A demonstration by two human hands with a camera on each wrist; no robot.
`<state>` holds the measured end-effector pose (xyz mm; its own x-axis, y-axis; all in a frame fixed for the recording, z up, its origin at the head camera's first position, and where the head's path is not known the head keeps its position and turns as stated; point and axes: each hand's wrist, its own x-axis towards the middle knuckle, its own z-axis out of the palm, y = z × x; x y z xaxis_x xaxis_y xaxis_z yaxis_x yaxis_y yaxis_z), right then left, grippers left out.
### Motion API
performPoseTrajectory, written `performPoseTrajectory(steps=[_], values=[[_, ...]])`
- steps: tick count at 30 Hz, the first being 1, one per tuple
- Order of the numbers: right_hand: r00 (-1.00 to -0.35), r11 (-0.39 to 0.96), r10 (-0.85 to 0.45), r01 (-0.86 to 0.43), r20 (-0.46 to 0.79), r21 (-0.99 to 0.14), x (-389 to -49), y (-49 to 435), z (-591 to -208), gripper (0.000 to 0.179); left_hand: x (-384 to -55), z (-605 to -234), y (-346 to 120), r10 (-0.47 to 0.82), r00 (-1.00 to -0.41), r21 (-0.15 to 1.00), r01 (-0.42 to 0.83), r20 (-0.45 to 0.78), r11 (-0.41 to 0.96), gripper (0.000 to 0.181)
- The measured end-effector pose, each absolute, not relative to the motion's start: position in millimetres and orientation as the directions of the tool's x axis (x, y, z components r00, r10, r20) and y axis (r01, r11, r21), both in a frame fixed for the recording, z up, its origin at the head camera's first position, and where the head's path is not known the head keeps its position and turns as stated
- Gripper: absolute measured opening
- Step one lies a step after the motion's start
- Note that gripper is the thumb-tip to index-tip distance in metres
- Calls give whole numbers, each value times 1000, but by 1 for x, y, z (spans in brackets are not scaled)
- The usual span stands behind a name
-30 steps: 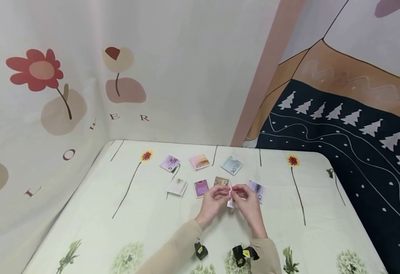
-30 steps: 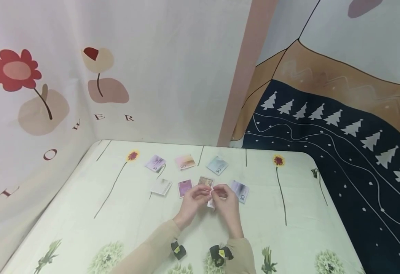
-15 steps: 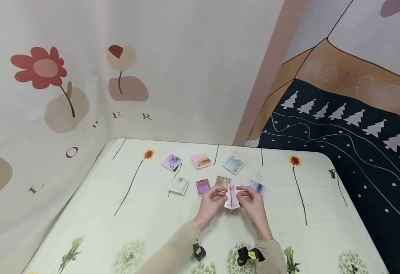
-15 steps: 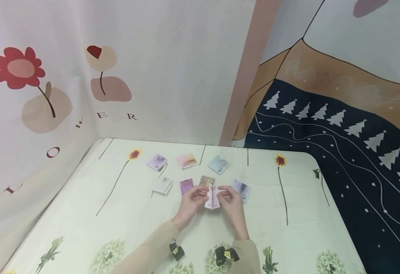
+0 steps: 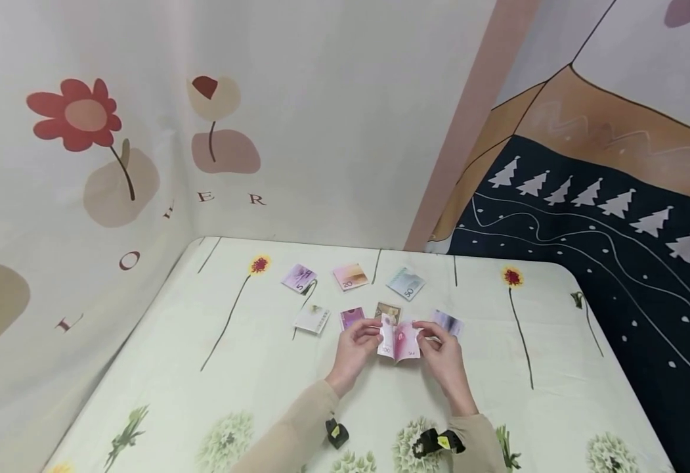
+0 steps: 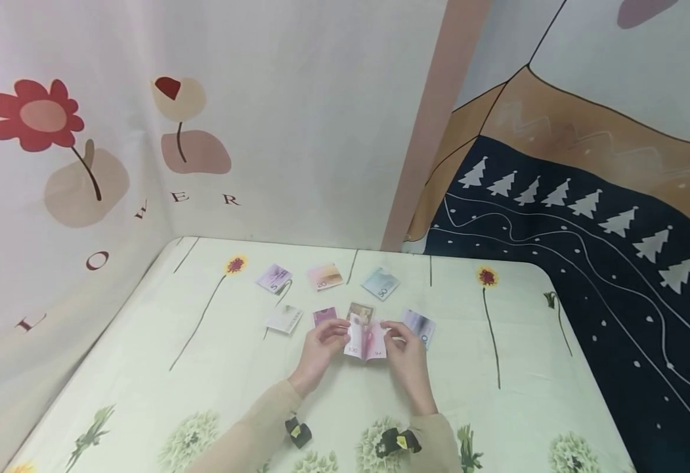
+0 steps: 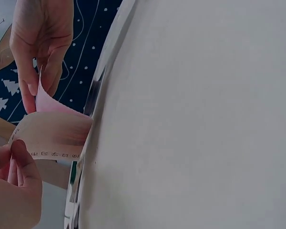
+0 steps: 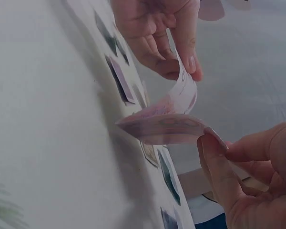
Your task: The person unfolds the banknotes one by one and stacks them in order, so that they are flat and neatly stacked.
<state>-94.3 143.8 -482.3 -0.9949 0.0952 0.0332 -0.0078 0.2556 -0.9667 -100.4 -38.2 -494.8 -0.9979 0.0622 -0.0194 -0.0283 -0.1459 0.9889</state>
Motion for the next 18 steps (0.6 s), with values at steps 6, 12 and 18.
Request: performPoseTrajectory(steps=[6, 12, 18], values=[[-997, 332, 53, -37, 58, -943, -88, 143, -455, 23, -93, -477, -45, 53, -998, 991, -25, -18, -131, 29], [-997, 358, 72, 12, 15, -934, -100, 155, -480, 22, -93, -479, -50, 39, -999, 989, -12, -7, -147, 29], [-998, 413, 52, -5, 29, -911, -101, 162, -480, 21, -96, -483, -55, 28, -1000, 993, -4, -1, -121, 28]])
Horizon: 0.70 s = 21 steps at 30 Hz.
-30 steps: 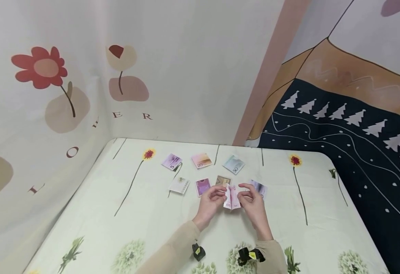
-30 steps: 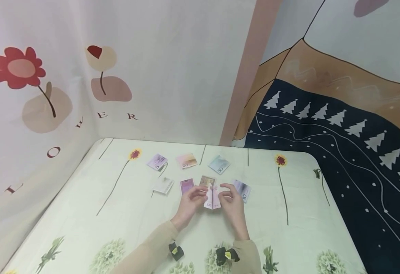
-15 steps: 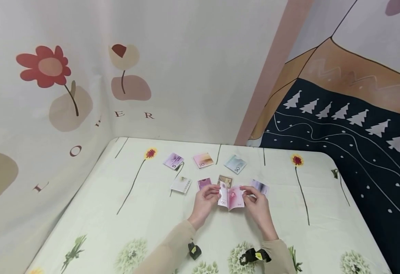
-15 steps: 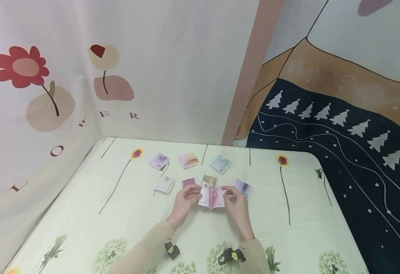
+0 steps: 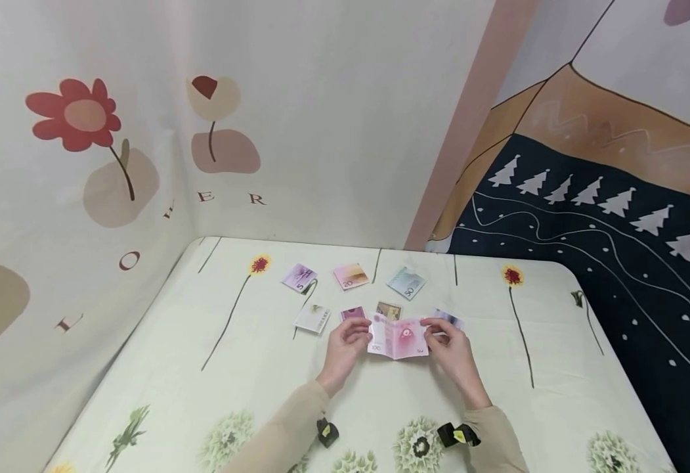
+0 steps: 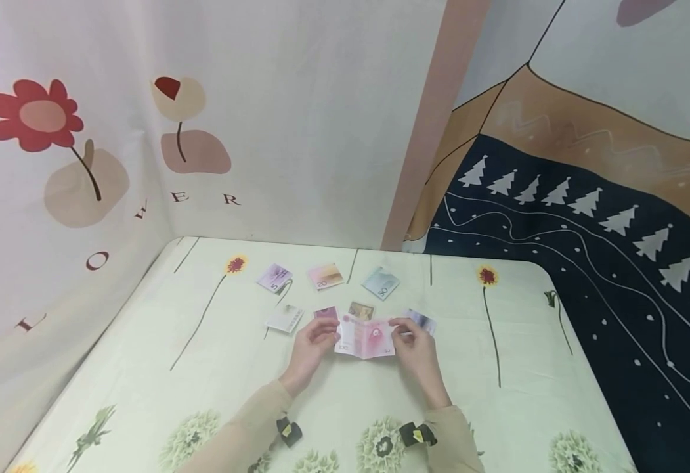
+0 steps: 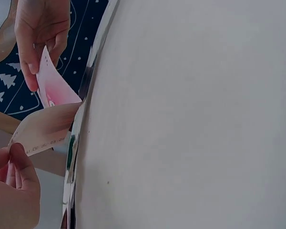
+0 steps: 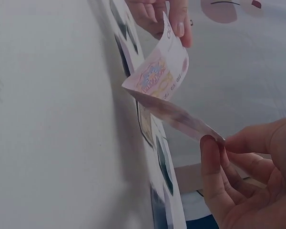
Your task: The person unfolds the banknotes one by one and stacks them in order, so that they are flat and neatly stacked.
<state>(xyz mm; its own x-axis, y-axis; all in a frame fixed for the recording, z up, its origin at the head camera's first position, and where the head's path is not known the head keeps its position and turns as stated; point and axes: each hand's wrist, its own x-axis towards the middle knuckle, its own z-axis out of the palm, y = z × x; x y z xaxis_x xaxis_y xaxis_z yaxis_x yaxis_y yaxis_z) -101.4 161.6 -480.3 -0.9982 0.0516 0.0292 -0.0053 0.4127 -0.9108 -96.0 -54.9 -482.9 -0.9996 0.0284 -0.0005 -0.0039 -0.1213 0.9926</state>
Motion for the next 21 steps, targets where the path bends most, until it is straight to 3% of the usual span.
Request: performPoseTrajectory(steps=[21], values=[[-1000, 355, -22, -12, 5, -935, -110, 175, -485, 22, -101, -492, -73, 24, -1000, 998, -20, -19, -58, 29]])
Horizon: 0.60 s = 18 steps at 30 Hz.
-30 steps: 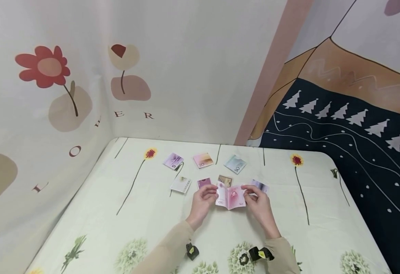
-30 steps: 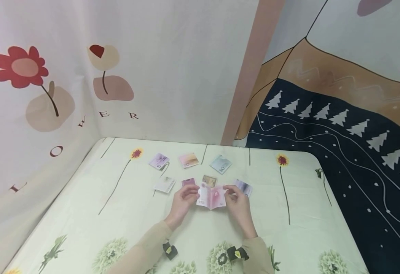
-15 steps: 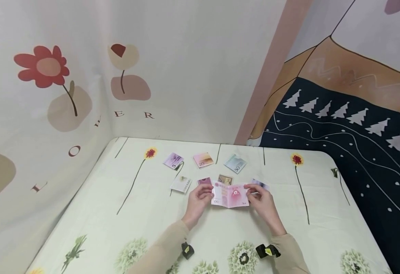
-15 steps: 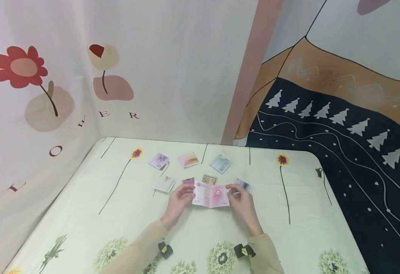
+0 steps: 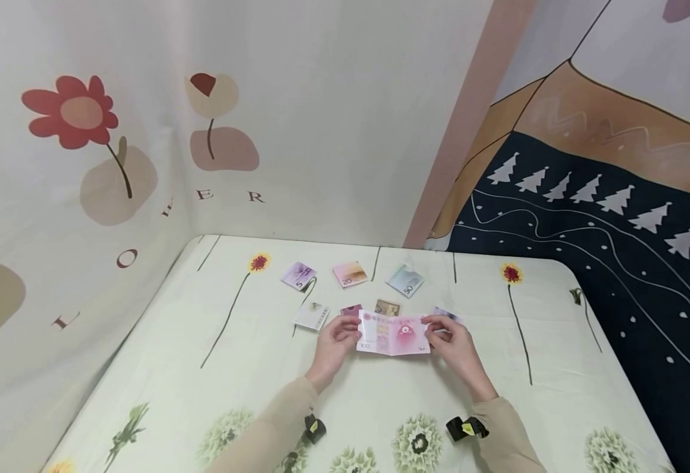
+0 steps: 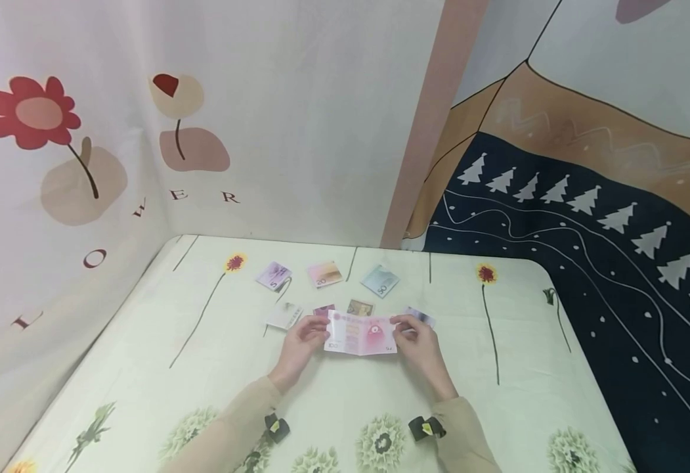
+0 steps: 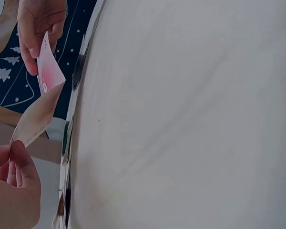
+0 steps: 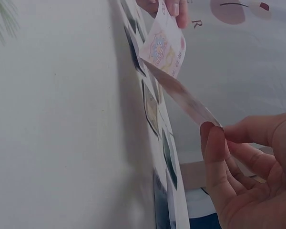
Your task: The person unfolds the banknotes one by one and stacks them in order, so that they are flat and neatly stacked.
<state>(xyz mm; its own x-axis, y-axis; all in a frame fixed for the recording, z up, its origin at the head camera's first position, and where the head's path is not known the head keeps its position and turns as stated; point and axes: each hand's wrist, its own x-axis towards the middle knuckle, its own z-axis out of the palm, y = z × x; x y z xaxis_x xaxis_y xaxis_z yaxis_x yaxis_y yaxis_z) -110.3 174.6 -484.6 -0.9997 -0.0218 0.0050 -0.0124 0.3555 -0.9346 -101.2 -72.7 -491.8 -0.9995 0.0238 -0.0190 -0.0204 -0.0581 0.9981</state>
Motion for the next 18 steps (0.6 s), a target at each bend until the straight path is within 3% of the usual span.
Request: performPoseTrajectory(steps=[7, 18], values=[[-999, 384, -44, -25, 8, -923, -113, 176, -483, 19, -108, -512, -80, 17, -999, 998, -44, -44, -34, 30], [-989, 382, -150, -42, -17, -923, -112, 181, -485, 19, -92, -493, -93, 73, -994, 997, -76, -77, 17, 26]])
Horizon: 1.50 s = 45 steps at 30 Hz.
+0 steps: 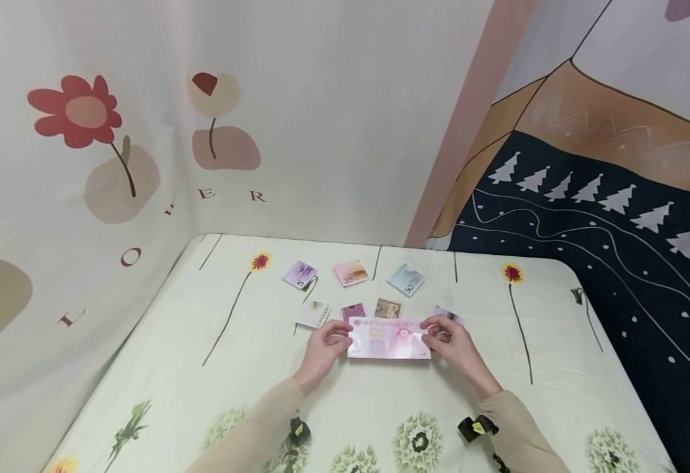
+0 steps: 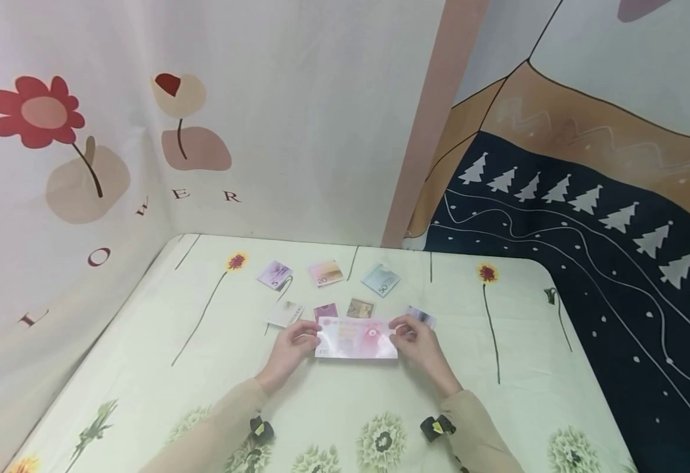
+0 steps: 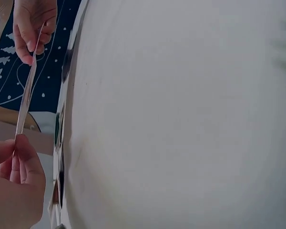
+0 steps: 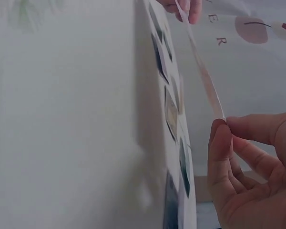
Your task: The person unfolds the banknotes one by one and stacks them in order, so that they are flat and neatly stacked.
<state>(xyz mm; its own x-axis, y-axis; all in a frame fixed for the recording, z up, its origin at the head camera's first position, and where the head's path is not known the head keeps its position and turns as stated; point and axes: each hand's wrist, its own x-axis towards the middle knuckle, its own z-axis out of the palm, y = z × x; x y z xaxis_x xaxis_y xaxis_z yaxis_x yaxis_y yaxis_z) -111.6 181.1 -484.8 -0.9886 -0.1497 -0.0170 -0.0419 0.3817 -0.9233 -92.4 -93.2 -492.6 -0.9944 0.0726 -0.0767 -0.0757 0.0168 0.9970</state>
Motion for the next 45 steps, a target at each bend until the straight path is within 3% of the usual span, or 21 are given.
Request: performPoseTrajectory(steps=[12, 30, 45], values=[[-944, 287, -321, -21, -76, -958, -106, 179, -498, 19, -87, -522, -113, 92, -992, 980, -70, -88, 184, 24], [-902, 412, -418, -80, -111, -907, -99, 155, -499, 14, -81, -519, -138, 157, -973, 924, -101, -169, 368, 19], [-913, 500, -372, -44, -169, -865, -104, 141, -510, 10, -82, -503, -151, 152, -960, 849, -125, -234, 513, 15]])
